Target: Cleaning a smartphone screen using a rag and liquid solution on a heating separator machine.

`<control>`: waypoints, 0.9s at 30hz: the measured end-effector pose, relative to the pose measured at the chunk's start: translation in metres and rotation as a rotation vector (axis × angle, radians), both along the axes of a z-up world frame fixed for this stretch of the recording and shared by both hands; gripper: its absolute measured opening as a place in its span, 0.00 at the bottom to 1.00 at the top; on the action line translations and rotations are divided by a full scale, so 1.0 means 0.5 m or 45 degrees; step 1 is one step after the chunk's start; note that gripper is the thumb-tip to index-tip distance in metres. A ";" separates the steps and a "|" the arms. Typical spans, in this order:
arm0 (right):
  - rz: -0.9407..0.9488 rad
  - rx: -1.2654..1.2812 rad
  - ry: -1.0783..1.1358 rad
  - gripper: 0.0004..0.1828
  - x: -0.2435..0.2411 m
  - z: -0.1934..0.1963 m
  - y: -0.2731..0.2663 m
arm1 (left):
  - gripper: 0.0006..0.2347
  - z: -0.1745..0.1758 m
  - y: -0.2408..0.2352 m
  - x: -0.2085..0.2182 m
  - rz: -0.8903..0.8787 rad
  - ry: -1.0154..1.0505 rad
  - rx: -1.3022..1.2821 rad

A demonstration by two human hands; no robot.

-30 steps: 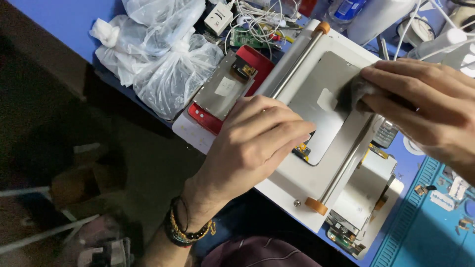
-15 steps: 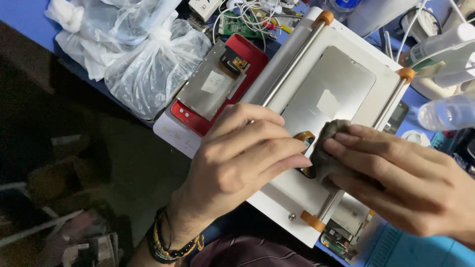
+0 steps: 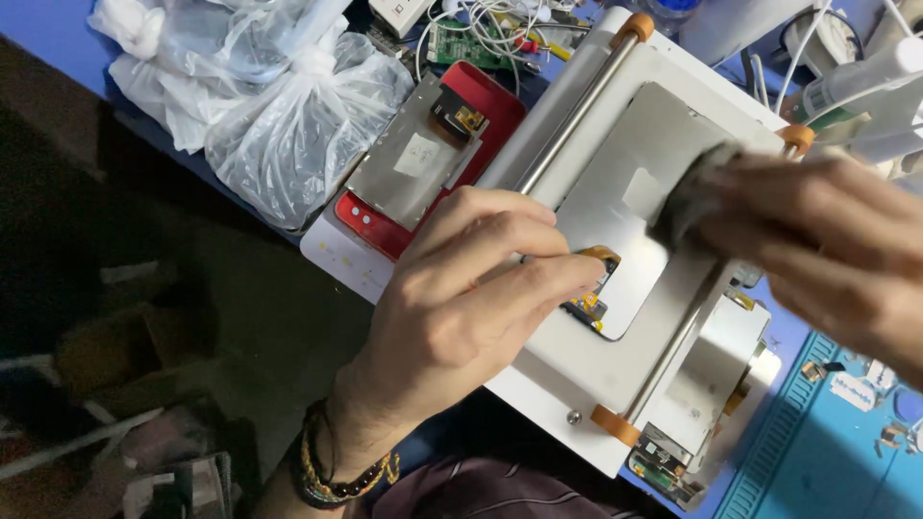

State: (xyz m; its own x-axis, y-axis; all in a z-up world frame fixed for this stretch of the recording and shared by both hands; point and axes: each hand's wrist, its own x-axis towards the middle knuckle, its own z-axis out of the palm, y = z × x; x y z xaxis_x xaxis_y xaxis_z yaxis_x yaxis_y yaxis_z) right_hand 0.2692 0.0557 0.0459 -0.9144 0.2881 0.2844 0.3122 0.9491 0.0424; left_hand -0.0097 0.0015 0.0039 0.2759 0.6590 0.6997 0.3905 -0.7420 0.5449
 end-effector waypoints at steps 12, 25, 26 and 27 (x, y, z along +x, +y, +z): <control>-0.125 0.084 -0.029 0.23 -0.019 -0.006 -0.031 | 0.07 -0.008 0.005 0.004 0.003 0.046 0.033; -0.099 0.011 0.003 0.25 -0.015 -0.017 -0.045 | 0.10 0.006 0.001 -0.003 -0.027 0.143 0.035; 0.110 -0.028 0.024 0.25 -0.015 -0.017 -0.044 | 0.11 0.011 0.003 -0.003 -0.017 0.177 0.060; 0.107 -0.030 0.027 0.25 -0.012 -0.020 -0.039 | 0.11 0.007 0.002 -0.001 -0.020 0.179 0.058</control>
